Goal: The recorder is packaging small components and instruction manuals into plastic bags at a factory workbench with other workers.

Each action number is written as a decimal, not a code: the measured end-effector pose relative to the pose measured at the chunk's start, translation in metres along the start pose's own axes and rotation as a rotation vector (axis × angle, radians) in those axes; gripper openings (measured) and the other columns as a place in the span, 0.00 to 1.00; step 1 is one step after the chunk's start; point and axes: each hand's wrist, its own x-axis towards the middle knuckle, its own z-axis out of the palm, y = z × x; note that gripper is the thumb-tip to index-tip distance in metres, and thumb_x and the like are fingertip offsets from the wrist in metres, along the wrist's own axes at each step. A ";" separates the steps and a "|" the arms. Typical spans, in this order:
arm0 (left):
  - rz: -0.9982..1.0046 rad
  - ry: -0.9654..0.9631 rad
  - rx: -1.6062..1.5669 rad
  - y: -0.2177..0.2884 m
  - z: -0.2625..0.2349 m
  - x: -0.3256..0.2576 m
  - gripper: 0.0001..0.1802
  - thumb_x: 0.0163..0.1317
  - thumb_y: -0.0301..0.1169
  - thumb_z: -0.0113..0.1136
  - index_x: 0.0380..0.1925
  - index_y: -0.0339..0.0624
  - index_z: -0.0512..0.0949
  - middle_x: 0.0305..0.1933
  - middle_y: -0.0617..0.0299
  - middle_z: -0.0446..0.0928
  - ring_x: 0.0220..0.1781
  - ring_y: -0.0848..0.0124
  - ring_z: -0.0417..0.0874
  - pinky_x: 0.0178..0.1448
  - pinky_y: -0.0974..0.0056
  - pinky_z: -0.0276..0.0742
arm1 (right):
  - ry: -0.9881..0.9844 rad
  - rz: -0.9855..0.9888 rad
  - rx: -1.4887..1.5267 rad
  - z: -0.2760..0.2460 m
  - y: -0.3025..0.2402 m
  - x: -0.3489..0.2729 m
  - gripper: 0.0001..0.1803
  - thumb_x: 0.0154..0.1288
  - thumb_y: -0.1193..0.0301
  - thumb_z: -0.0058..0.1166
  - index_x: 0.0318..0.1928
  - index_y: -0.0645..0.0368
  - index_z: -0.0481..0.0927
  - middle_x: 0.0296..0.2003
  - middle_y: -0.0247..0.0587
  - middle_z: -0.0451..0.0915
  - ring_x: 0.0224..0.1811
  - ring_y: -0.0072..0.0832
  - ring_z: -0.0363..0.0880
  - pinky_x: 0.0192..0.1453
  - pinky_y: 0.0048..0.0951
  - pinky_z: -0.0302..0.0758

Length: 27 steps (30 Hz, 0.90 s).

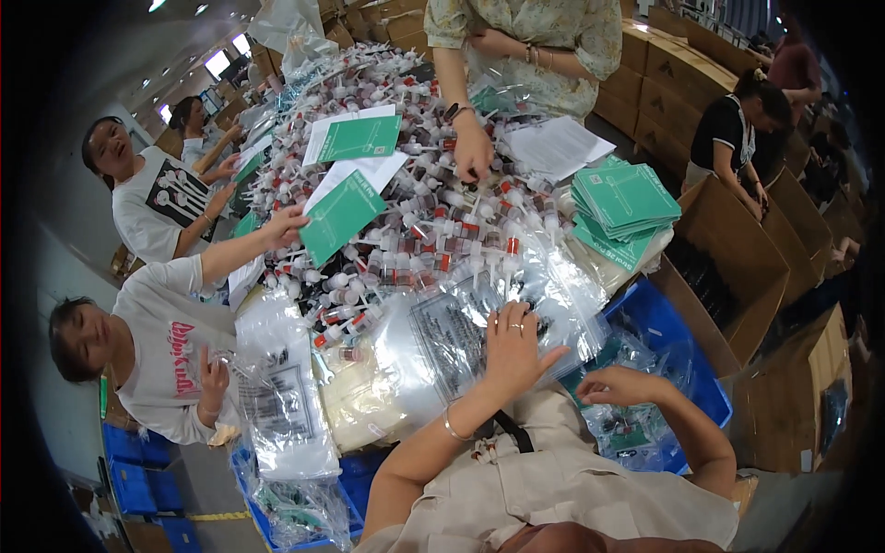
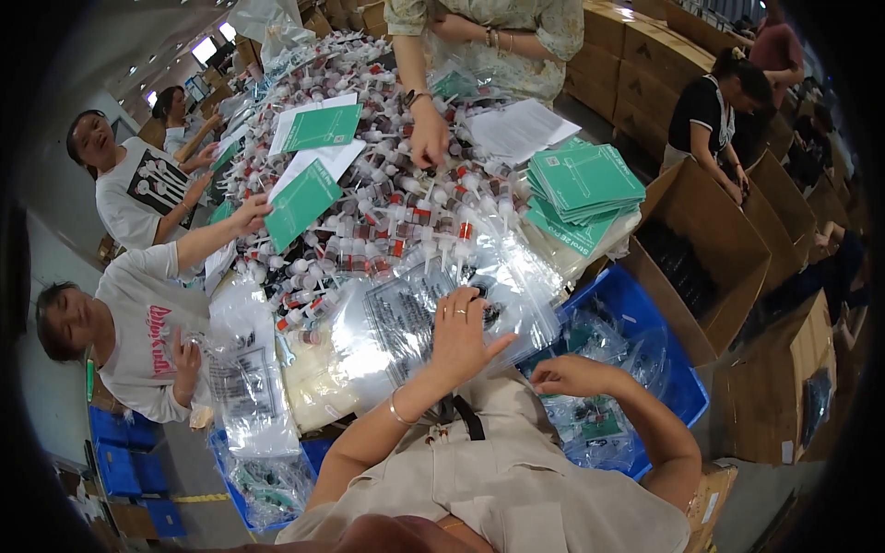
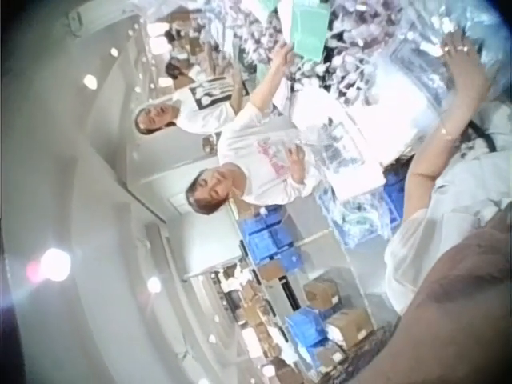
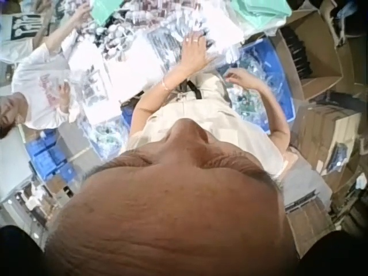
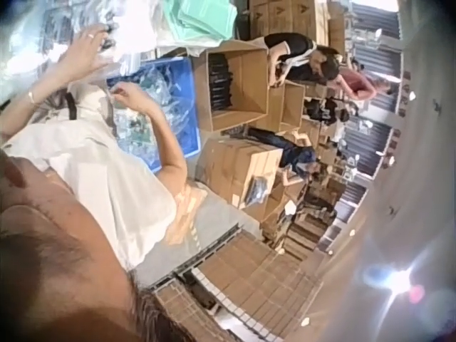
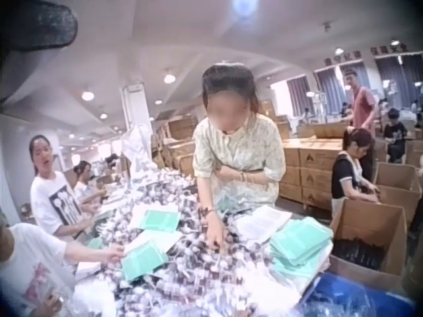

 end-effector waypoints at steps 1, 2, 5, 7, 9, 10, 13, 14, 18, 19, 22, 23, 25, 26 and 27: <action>-0.027 -0.038 0.060 0.001 0.010 0.002 0.31 0.48 0.52 0.65 0.41 0.38 0.69 0.55 0.50 0.66 0.63 0.51 0.62 0.64 0.42 0.53 | 0.069 -0.060 0.009 -0.005 -0.009 0.000 0.16 0.65 0.64 0.53 0.46 0.63 0.76 0.40 0.44 0.81 0.43 0.31 0.80 0.47 0.30 0.75; -0.005 -0.045 0.048 -0.005 0.017 0.003 0.31 0.48 0.52 0.65 0.41 0.38 0.69 0.55 0.50 0.66 0.63 0.51 0.62 0.64 0.42 0.53 | 0.141 -0.117 0.023 -0.009 -0.013 0.000 0.15 0.64 0.65 0.53 0.46 0.63 0.75 0.38 0.43 0.81 0.41 0.30 0.81 0.45 0.30 0.76; -0.017 -0.156 0.152 -0.012 0.036 0.011 0.30 0.48 0.54 0.63 0.42 0.42 0.71 0.58 0.53 0.66 0.66 0.51 0.59 0.67 0.36 0.46 | 0.199 -0.106 0.068 -0.025 0.018 -0.010 0.17 0.64 0.61 0.55 0.46 0.60 0.76 0.38 0.41 0.81 0.40 0.26 0.79 0.45 0.29 0.75; -0.018 -0.172 0.192 -0.017 0.028 0.008 0.29 0.49 0.55 0.62 0.41 0.44 0.72 0.59 0.53 0.66 0.68 0.52 0.58 0.67 0.35 0.44 | 0.243 -0.174 0.096 -0.029 0.072 -0.011 0.15 0.64 0.62 0.54 0.43 0.60 0.77 0.35 0.39 0.81 0.38 0.27 0.79 0.42 0.29 0.74; 0.000 -0.144 0.215 -0.016 0.021 0.015 0.29 0.49 0.53 0.63 0.42 0.44 0.71 0.59 0.53 0.66 0.67 0.52 0.59 0.66 0.34 0.45 | 0.360 0.080 -0.012 -0.032 0.121 -0.026 0.16 0.59 0.62 0.57 0.42 0.60 0.78 0.37 0.43 0.81 0.40 0.33 0.80 0.42 0.32 0.75; 0.010 -0.127 0.222 -0.016 0.021 0.015 0.29 0.49 0.52 0.64 0.42 0.43 0.70 0.58 0.53 0.66 0.67 0.52 0.59 0.66 0.34 0.46 | 0.426 0.226 -0.047 -0.020 0.145 -0.034 0.16 0.57 0.62 0.58 0.42 0.60 0.78 0.38 0.44 0.81 0.41 0.35 0.80 0.42 0.33 0.75; 0.073 -0.126 0.246 -0.011 0.037 0.021 0.29 0.50 0.51 0.64 0.44 0.43 0.70 0.58 0.52 0.65 0.66 0.52 0.59 0.67 0.37 0.47 | 0.304 0.729 -0.476 0.055 0.256 -0.057 0.24 0.50 0.57 0.63 0.44 0.58 0.79 0.42 0.45 0.81 0.45 0.39 0.80 0.45 0.38 0.76; 0.077 -0.148 0.242 -0.011 0.041 0.020 0.29 0.50 0.51 0.64 0.44 0.43 0.70 0.58 0.52 0.65 0.66 0.52 0.59 0.67 0.37 0.47 | 0.177 0.861 -0.537 0.082 0.273 -0.064 0.28 0.47 0.54 0.65 0.46 0.57 0.79 0.43 0.46 0.81 0.46 0.41 0.79 0.46 0.38 0.76; 0.089 -0.178 0.252 -0.016 0.037 0.014 0.29 0.53 0.52 0.60 0.45 0.41 0.69 0.59 0.50 0.64 0.65 0.50 0.60 0.67 0.38 0.47 | 0.154 0.964 -0.369 0.212 0.324 -0.051 0.49 0.32 0.43 0.70 0.57 0.54 0.72 0.64 0.52 0.62 0.66 0.51 0.59 0.61 0.65 0.57; 0.092 -0.173 0.263 -0.020 0.034 0.011 0.29 0.54 0.52 0.59 0.46 0.41 0.69 0.59 0.50 0.64 0.65 0.50 0.60 0.67 0.38 0.47 | 0.151 0.940 -0.373 0.231 0.322 -0.039 0.49 0.32 0.43 0.70 0.57 0.54 0.72 0.64 0.52 0.62 0.66 0.51 0.59 0.61 0.65 0.57; 0.081 -0.200 0.303 -0.015 0.031 0.009 0.27 0.56 0.49 0.58 0.47 0.40 0.68 0.59 0.50 0.64 0.65 0.50 0.60 0.68 0.40 0.47 | 0.151 0.939 -0.339 0.274 0.321 -0.015 0.46 0.46 0.48 0.63 0.65 0.53 0.63 0.69 0.52 0.50 0.71 0.52 0.44 0.62 0.72 0.44; 0.083 -0.198 0.291 -0.013 0.031 0.009 0.26 0.56 0.47 0.58 0.47 0.40 0.68 0.59 0.50 0.64 0.65 0.51 0.60 0.68 0.41 0.47 | 0.159 1.014 -0.386 0.284 0.333 -0.008 0.42 0.54 0.52 0.56 0.67 0.53 0.58 0.70 0.52 0.47 0.72 0.51 0.42 0.63 0.71 0.43; 0.133 -0.179 0.203 0.005 0.047 0.021 0.24 0.57 0.43 0.59 0.47 0.39 0.68 0.59 0.50 0.64 0.65 0.51 0.61 0.68 0.43 0.49 | 0.475 1.150 -0.543 0.340 0.404 -0.021 0.37 0.54 0.57 0.57 0.64 0.55 0.64 0.67 0.52 0.55 0.70 0.54 0.49 0.65 0.65 0.48; 0.130 -0.189 0.248 -0.002 0.038 0.014 0.24 0.57 0.43 0.59 0.47 0.39 0.68 0.59 0.50 0.64 0.65 0.51 0.61 0.68 0.43 0.49 | 0.476 1.105 -0.530 0.339 0.405 -0.007 0.37 0.54 0.57 0.57 0.64 0.55 0.64 0.67 0.52 0.55 0.70 0.54 0.49 0.65 0.65 0.48; 0.111 -0.182 0.253 -0.008 0.032 0.010 0.24 0.57 0.43 0.59 0.47 0.39 0.68 0.59 0.50 0.65 0.64 0.51 0.62 0.68 0.43 0.50 | 0.365 1.109 -0.345 0.320 0.406 -0.004 0.26 0.57 0.62 0.51 0.57 0.56 0.71 0.62 0.50 0.64 0.65 0.51 0.59 0.62 0.61 0.55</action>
